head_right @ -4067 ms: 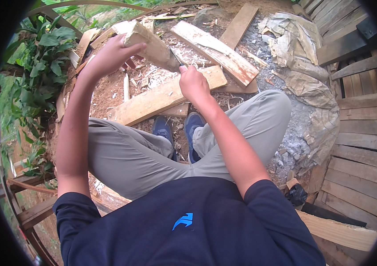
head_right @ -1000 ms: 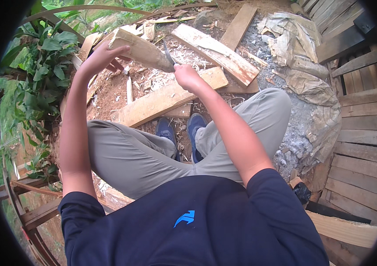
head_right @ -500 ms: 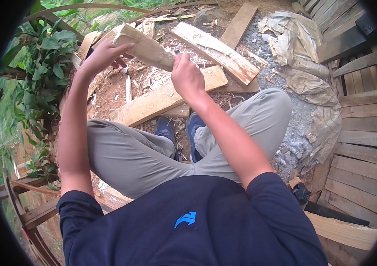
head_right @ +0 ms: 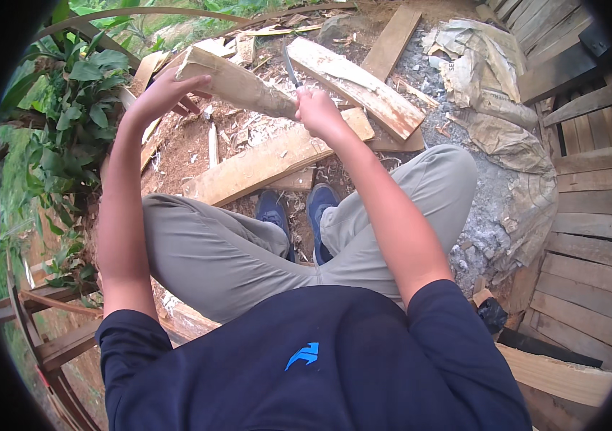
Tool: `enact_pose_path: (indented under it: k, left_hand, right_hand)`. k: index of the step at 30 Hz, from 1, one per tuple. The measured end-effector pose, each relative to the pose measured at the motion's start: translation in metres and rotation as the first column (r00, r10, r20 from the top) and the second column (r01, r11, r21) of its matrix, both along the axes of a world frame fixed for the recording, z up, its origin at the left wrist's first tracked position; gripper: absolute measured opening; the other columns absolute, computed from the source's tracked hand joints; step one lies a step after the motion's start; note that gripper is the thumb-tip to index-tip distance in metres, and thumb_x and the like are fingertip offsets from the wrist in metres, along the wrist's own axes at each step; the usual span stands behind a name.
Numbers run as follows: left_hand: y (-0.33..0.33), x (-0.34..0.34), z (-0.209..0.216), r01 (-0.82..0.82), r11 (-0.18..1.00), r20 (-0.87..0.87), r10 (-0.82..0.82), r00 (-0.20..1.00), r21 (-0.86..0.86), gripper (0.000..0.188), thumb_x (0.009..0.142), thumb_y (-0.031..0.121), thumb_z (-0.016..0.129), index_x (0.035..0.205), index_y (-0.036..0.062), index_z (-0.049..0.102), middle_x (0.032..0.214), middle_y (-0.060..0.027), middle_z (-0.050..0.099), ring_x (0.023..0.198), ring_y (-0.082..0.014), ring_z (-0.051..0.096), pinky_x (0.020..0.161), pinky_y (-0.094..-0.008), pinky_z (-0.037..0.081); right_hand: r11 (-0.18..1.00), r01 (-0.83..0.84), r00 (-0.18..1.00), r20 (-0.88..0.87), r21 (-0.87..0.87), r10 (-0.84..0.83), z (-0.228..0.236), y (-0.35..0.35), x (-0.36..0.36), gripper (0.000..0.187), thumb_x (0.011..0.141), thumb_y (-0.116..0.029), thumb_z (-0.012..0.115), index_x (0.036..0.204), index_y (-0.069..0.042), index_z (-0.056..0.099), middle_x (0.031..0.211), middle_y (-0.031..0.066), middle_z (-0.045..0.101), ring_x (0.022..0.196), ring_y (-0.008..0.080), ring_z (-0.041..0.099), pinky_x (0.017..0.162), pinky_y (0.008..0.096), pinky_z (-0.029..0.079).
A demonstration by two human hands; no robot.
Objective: The person sits on the ground and carves a piece of wood using a knife. They hold the wood in their left hand and use the knife in their right hand to shave off thin strips of wood, creating shavings that fall onto the ground.
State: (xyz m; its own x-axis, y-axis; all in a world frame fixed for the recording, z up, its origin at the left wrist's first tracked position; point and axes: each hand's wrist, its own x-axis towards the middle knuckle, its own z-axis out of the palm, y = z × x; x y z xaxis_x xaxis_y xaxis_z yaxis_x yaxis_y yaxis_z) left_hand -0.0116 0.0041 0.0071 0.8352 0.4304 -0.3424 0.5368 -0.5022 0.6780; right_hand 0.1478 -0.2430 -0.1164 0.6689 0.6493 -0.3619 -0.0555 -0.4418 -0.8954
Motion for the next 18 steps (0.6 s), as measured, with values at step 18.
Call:
enact_pose_path:
  k: [18]
  left_hand:
    - [0.011,-0.008,-0.006,-0.081,0.997,0.033,0.081,0.996,0.014,0.056,0.093,0.046,0.071,0.123,0.0007,0.061,0.102,-0.0103,0.076,0.072,-0.0158,0.073,0.062,-0.0282,0.060]
  right_hand:
    - [0.976,-0.216,0.820,-0.549,-0.035,0.162,-0.025,0.027,0.013,0.033,0.106,-0.036,0.039,0.106,-0.006,0.054,0.075,0.0036,0.060,0.049,0.0131,0.052,0.042,0.0299,0.043]
